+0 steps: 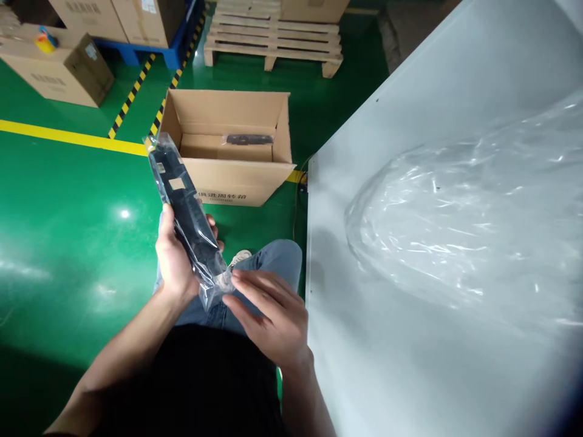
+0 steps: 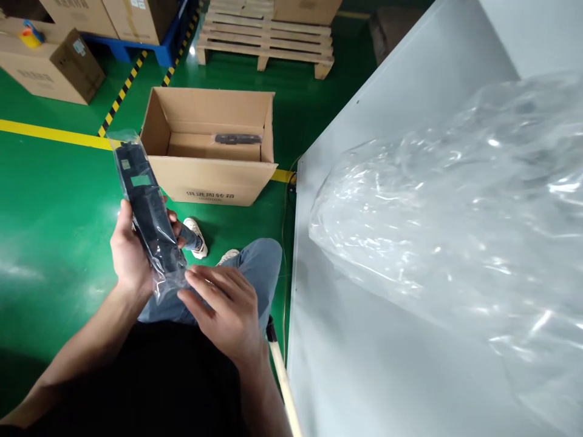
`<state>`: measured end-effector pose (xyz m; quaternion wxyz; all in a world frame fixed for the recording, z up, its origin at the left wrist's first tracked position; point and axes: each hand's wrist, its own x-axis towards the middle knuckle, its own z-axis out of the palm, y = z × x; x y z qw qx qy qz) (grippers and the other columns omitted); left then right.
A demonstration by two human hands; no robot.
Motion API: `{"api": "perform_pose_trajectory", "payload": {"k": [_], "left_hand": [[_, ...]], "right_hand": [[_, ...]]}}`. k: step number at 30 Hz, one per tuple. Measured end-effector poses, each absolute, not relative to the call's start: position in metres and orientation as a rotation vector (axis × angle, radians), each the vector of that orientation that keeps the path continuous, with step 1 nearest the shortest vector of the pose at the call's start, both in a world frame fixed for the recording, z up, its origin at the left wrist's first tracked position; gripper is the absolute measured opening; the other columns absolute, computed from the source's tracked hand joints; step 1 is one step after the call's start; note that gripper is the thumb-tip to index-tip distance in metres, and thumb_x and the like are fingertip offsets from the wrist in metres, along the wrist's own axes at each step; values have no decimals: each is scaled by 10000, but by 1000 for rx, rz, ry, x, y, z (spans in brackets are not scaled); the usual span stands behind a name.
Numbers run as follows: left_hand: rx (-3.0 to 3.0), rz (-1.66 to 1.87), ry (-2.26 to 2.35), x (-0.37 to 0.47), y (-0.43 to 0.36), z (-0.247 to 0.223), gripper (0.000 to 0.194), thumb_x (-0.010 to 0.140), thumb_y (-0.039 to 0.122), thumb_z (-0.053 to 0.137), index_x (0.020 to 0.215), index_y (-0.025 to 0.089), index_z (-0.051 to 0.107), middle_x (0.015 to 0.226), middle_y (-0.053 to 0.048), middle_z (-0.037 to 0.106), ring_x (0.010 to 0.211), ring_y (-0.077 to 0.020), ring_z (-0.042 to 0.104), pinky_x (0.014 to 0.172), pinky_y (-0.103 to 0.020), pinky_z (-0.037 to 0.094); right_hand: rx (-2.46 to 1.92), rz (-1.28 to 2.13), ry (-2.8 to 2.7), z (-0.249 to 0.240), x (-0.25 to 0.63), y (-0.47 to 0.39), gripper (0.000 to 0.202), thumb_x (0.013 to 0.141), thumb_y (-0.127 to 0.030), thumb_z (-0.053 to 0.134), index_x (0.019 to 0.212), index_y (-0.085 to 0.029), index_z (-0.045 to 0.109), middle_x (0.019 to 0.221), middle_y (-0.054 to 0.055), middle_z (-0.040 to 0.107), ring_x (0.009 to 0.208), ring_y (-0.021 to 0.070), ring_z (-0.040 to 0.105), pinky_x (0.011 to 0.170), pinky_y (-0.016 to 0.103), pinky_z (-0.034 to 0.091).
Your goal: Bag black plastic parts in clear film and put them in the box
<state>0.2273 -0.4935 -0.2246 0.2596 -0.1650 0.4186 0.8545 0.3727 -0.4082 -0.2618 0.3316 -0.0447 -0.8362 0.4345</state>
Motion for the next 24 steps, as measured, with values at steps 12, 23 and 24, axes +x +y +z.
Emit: {"api": "perform_pose_trajectory", "payload": {"k": [12, 23, 24], "left_hand": [[-259, 2481, 1328, 240, -489, -226, 502, 944, 693, 579, 909, 220, 743, 735, -23, 681, 588, -154, 632, 556, -274, 526], [-406, 2403, 1183, 231, -490, -221, 535, 973, 689, 532, 1009, 195, 735, 749, -36, 691, 592, -163, 660, 533, -275, 535], [-451, 2392, 1163, 227, -490, -222, 537, 986, 679, 515, 1009, 186, 728, 745, -36, 687, 592, -162, 660, 535, -275, 537]], "right_hand": [[-377, 1327, -2033, -248, 359, -428, 196, 883, -88, 731, 971, -258, 774, 895, 25, 786, 796, 175, 753, 743, 326, 643], [-486, 1681, -1858, -256, 363, -419, 93, 946, -173, 657, 933, -245, 714, 919, 30, 729, 850, 176, 703, 765, 332, 604], [-463, 1563, -1869, -257, 364, -420, 96, 933, -178, 680, 986, -250, 715, 969, 44, 730, 890, 189, 704, 794, 355, 611]]}}
